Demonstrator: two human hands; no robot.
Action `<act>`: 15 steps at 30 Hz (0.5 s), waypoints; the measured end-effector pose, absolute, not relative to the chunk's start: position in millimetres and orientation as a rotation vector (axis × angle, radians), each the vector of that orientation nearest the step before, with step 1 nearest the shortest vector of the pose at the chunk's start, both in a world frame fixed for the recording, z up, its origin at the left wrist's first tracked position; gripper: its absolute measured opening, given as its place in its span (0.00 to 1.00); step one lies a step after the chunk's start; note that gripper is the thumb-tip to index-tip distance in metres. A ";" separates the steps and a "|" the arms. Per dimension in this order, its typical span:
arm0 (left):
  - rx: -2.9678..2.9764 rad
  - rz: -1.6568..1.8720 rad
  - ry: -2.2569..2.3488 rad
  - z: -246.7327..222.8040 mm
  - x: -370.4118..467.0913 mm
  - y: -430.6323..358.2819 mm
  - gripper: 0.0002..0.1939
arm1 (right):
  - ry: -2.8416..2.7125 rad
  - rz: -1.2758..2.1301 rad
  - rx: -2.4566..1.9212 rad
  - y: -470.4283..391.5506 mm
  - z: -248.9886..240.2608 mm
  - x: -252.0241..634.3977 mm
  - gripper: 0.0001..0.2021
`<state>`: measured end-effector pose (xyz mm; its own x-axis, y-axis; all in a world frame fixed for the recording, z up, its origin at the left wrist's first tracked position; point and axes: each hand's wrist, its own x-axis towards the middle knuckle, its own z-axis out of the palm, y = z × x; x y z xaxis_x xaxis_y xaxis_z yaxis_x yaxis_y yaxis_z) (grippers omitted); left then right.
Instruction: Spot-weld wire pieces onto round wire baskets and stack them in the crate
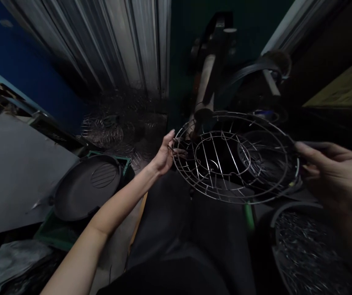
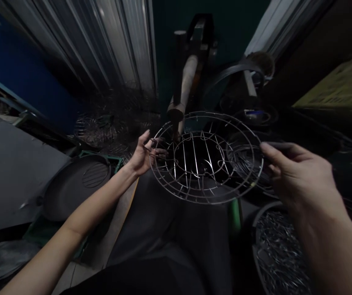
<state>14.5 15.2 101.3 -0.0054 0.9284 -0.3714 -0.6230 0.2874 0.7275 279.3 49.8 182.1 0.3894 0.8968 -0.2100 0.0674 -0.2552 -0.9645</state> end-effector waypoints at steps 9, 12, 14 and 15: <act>0.423 1.296 0.935 99.8 17.8 16.3 0.25 | -1.032 1.006 -1.415 71.3 173.2 293.6 0.26; 0.476 1.350 0.891 90.5 13.7 18.0 0.23 | -0.989 1.072 -1.377 49.5 155.4 301.7 0.26; 0.467 1.345 0.831 86.3 8.2 21.8 0.24 | -0.997 1.076 -1.363 36.0 157.9 296.9 0.25; 0.449 1.319 0.800 85.4 5.4 23.8 0.26 | -1.022 1.058 -1.357 32.2 164.2 291.9 0.25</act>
<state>5.4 23.8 85.4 0.0450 0.9646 -0.2597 -0.6763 0.2208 0.7027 291.9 32.2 164.2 0.2344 0.9712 -0.0435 0.0103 -0.0472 -0.9988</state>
